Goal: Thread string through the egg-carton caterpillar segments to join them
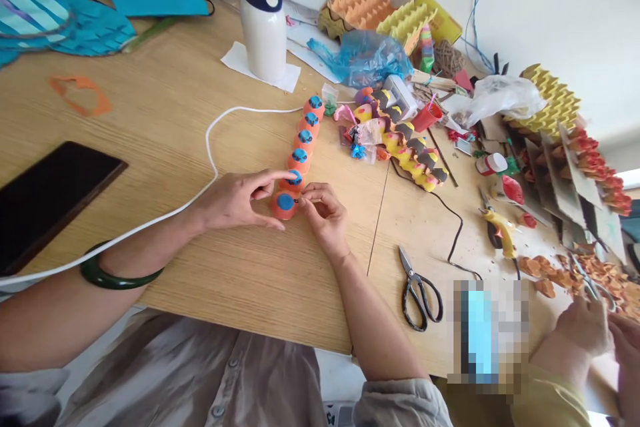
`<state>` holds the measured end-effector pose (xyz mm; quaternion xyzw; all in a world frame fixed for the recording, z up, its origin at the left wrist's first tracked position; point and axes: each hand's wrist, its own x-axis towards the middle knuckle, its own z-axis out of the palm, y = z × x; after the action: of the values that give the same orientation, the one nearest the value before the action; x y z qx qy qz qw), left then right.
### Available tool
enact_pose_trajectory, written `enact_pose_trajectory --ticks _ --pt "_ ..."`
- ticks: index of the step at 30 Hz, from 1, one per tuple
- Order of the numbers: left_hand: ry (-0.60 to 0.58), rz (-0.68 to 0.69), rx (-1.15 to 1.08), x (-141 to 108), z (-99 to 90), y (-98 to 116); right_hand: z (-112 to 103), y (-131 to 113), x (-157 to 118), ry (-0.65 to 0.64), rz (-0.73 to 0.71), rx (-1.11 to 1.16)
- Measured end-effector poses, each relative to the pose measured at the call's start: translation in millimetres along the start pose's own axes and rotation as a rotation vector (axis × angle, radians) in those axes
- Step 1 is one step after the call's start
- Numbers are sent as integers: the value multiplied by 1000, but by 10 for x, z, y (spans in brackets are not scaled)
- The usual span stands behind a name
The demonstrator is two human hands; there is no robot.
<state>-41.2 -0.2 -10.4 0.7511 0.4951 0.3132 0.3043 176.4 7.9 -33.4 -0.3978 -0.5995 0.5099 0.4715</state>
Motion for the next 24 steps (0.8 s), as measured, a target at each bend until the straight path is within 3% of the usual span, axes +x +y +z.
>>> enact_pose_trajectory --ticks 4,24 --pt "-63 -31 50 2 23 -7 7 -36 -20 -67 -26 -16" --pt "-63 -85 -55 24 19 -15 45 -34 -24 -106 -30 -75"
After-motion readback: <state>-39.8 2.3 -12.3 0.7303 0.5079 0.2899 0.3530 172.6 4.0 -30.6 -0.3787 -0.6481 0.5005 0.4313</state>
